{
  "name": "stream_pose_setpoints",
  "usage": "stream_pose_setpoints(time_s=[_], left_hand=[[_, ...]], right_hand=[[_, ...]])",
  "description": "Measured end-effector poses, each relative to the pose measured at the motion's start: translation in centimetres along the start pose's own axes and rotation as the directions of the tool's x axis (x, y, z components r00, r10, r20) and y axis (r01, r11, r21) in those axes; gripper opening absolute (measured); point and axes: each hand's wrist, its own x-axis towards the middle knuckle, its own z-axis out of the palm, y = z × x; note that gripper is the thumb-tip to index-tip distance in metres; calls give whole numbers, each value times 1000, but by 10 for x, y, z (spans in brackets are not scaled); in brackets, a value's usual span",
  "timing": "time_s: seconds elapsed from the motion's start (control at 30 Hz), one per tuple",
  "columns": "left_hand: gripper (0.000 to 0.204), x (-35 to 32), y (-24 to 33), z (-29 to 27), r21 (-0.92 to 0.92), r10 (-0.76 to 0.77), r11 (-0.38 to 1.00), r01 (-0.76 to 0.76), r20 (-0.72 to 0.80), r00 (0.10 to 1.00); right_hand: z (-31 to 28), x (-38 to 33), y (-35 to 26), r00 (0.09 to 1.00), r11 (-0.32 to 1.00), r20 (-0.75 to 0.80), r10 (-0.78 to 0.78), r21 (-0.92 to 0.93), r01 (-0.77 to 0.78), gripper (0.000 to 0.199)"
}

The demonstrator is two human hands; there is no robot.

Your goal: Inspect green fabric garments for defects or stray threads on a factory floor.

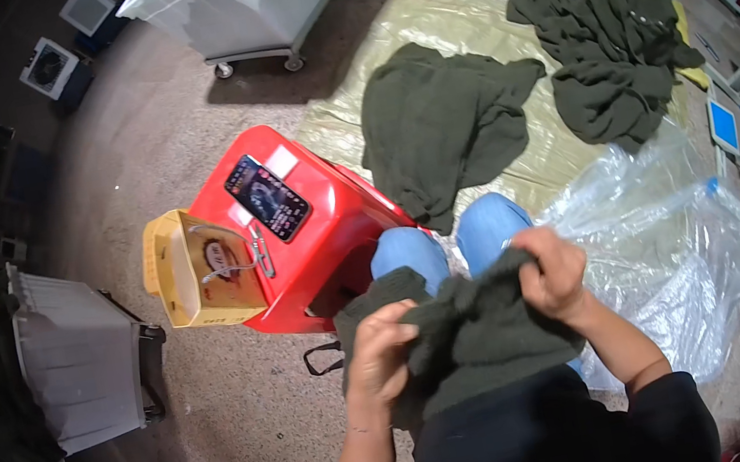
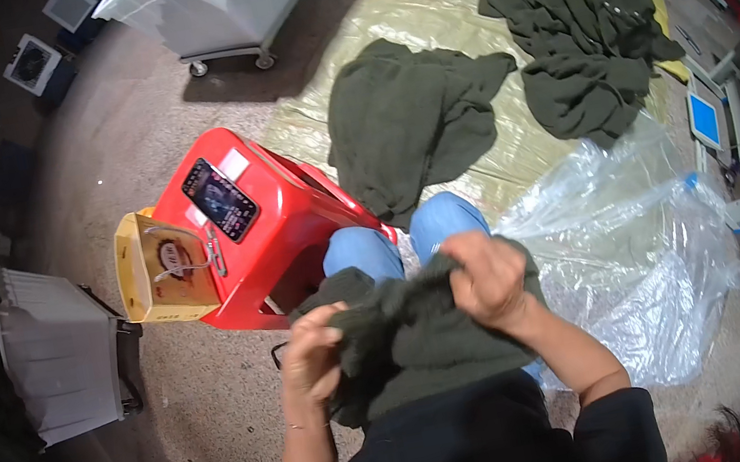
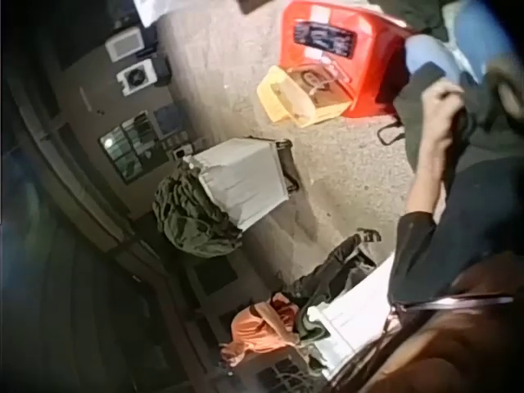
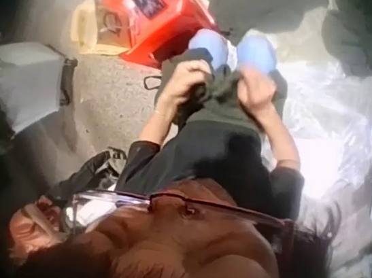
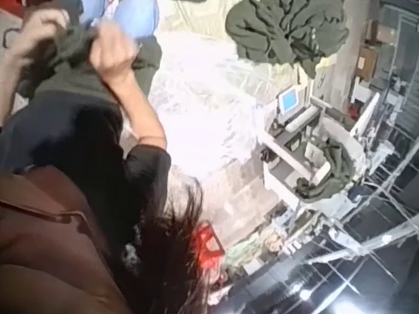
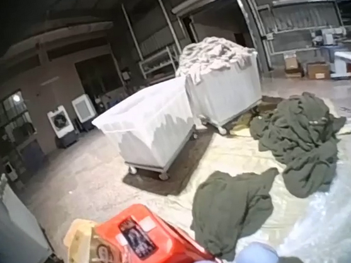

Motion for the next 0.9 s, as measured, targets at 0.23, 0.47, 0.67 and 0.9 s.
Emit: stream_pose_setpoints(time_s=[0.23, 0.47, 0.67, 0.9], left_hand=[[23, 3, -7, 3, -56, -18, 998, 16, -35, 999], [9, 2, -17, 28, 191, 92, 979, -75, -78, 993], [5, 2, -17, 21, 259, 105, 962, -80, -85, 991], [8, 3, -20, 24, 304, 149, 946, -114, -97, 984]], right_hand=[[-6, 4, -8, 965, 961, -73, -253, 96, 259, 38], [7, -2, -36, 923, 910, -20, -384, 160, 382, 24], [16, 0, -34, 928, 917, 60, -367, 193, 350, 21], [12, 1, -34, 937, 930, 121, -326, 217, 296, 19]])
